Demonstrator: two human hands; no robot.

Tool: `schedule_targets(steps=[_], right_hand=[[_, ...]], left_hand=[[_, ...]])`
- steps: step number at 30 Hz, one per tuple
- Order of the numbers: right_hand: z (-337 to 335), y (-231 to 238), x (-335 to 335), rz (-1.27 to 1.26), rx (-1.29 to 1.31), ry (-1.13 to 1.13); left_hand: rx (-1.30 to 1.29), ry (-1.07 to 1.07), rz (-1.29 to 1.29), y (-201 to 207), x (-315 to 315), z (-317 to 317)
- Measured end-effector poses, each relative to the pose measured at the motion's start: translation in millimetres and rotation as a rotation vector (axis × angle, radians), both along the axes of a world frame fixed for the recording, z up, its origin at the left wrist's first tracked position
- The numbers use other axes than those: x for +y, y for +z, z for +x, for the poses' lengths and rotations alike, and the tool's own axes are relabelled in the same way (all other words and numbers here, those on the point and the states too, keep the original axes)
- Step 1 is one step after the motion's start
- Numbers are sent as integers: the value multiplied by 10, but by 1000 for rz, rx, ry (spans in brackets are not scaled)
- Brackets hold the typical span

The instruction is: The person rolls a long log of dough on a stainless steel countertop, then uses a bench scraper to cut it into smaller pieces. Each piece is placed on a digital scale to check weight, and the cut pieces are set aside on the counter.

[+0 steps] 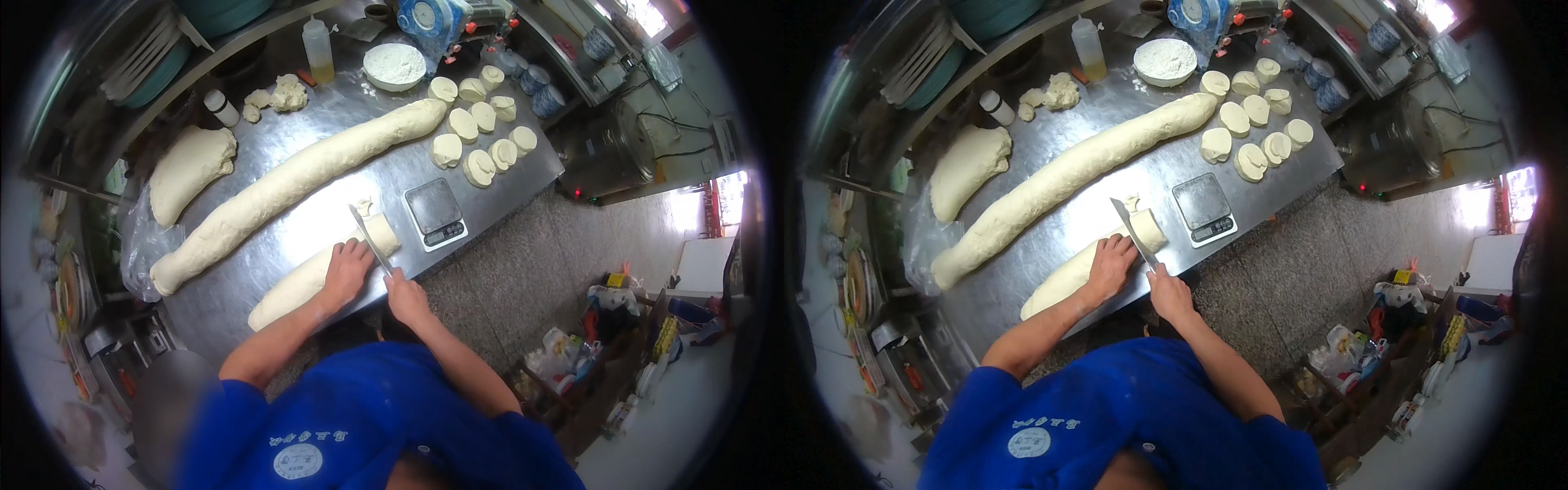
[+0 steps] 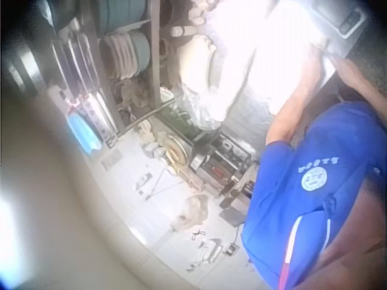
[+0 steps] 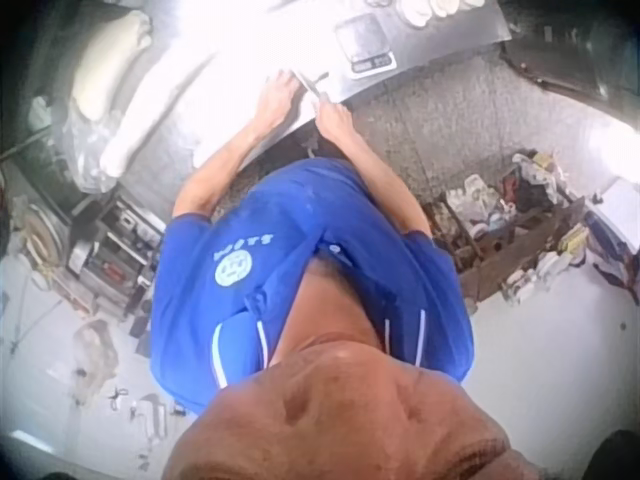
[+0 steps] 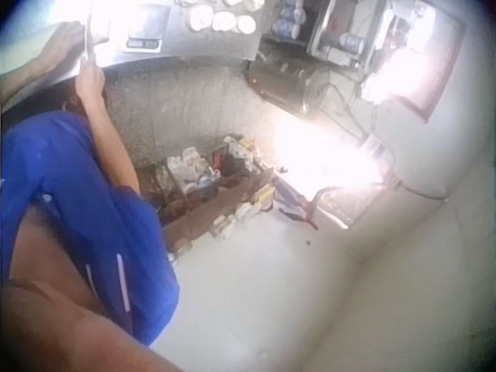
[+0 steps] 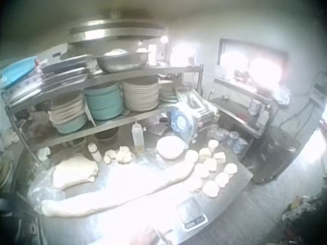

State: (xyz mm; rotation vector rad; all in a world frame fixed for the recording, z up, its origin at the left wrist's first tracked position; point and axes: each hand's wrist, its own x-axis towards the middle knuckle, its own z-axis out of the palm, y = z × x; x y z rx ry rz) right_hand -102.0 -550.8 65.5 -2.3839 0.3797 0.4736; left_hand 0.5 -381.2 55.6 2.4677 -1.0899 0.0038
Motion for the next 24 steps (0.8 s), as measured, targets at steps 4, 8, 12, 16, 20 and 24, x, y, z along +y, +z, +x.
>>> schedule_targets(steps=[4, 8, 12, 16, 20, 24], right_hand=[[-366, 40, -113, 14, 43, -15], [-371, -66, -101, 5, 53, -22], [-359, -92, -153, 61, 35, -50], [-596, 304, -310, 354, -27, -238], [-921, 719, -644, 396, -159, -450], [-1064, 763, -877, 573, -244, -647]], left_hand=[[56, 2, 9, -43, 5, -47], [10, 23, -60, -13, 6, -41], [144, 10, -95, 20, 46, 64], [84, -9, -65, -85, -55, 126], [82, -94, 105, -134, -542, 226], [78, 19, 264, -249, -947, 525]])
